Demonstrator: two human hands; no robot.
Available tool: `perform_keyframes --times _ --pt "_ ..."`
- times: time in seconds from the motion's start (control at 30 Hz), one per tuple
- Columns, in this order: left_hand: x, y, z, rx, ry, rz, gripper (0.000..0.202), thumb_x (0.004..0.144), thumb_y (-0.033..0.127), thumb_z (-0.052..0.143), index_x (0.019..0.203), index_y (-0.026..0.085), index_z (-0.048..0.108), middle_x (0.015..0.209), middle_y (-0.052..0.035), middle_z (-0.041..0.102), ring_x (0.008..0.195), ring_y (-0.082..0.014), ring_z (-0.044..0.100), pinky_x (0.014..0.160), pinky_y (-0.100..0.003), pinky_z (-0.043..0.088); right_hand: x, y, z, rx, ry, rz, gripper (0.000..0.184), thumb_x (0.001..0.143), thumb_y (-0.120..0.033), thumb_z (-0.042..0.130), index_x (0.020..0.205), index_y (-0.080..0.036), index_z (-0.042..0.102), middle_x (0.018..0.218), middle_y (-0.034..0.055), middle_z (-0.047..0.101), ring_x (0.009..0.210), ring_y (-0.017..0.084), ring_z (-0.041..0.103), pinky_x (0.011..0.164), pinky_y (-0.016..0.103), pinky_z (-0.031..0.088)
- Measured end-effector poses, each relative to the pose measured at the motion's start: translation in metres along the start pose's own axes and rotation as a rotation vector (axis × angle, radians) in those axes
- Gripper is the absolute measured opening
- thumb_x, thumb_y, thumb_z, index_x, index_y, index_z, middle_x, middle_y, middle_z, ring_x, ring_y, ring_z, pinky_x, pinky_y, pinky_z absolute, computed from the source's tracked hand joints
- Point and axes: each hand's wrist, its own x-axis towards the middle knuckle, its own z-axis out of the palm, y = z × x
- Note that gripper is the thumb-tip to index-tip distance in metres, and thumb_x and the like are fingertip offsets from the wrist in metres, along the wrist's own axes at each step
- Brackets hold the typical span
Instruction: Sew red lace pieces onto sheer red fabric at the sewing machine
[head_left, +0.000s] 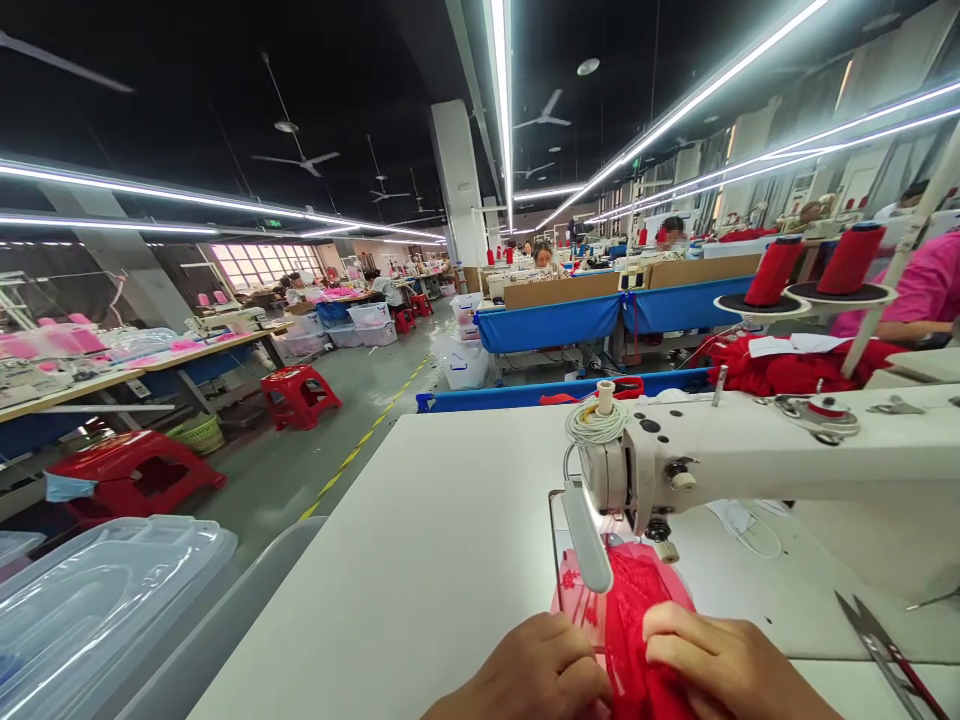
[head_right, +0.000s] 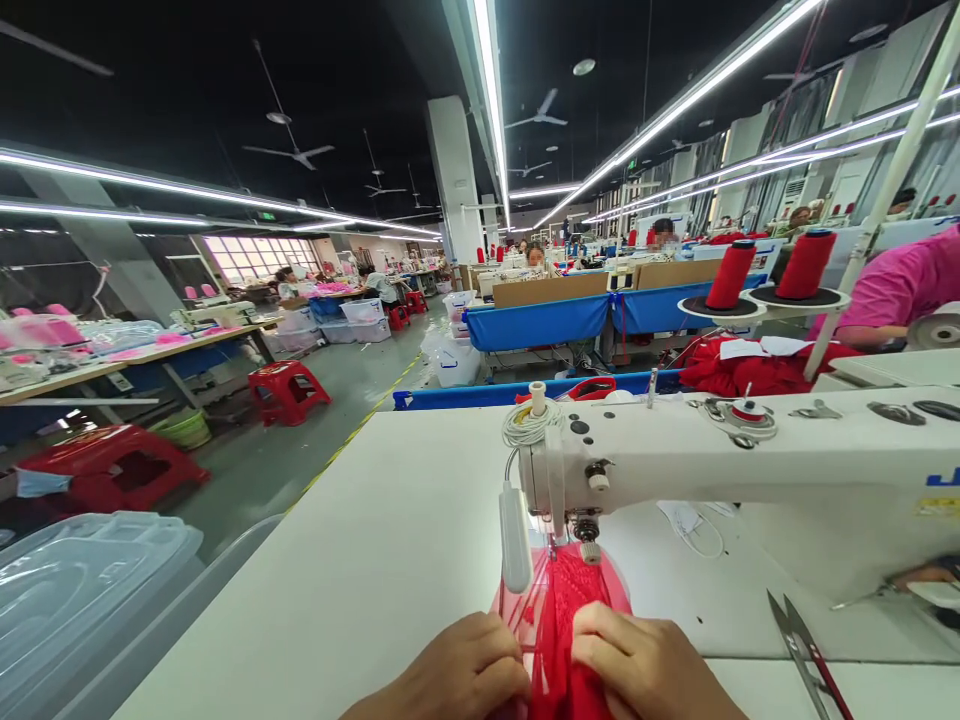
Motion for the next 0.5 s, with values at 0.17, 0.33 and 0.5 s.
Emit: perform_keyframes --times 0.17,0.33,0.5 --pt "0.003 0.000 -0.003 0.009 0.012 0.032 0.029 0.101 0.031 0.037 0.077 0.019 0.045 0.060 0.0029 0.047 0.055 -0.0114 0.038 0.053 -0.023 0.033 -0.002 0.002 0.007 -0.057 -0.042 0.063 0.021 0.084 -0.005 0.033 0.078 -0.021 0.044 0.084 0.0021 0.056 0.062 0.013 0.055 0.054 0.025 0.036" --pt "0.001 -0.002 -0.006 0.055 -0.039 0.012 0.034 0.092 0.039 0.057 0.069 0.019 0.040 0.068 0.0021 0.051 0.063 -0.0109 0.043 0.062 -0.025 0.036 -0.004 0.008 0.017 -0.075 0.016 0.088 0.018 0.085 -0.007 0.032 0.073 -0.021 0.034 0.081 0.0004 0.053 0.059 0.011 0.052 0.053 0.024 0.032" --pt "0.000 -0.002 -0.009 0.003 -0.069 -0.022 0.040 0.083 0.041 0.067 0.068 0.019 0.038 0.075 0.0023 0.054 0.069 -0.0112 0.048 0.066 -0.027 0.036 -0.005 0.012 0.016 -0.078 0.008 0.139 0.019 0.083 -0.005 0.032 0.074 -0.021 0.035 0.083 0.0002 0.053 0.061 0.012 0.051 0.055 0.025 0.031"
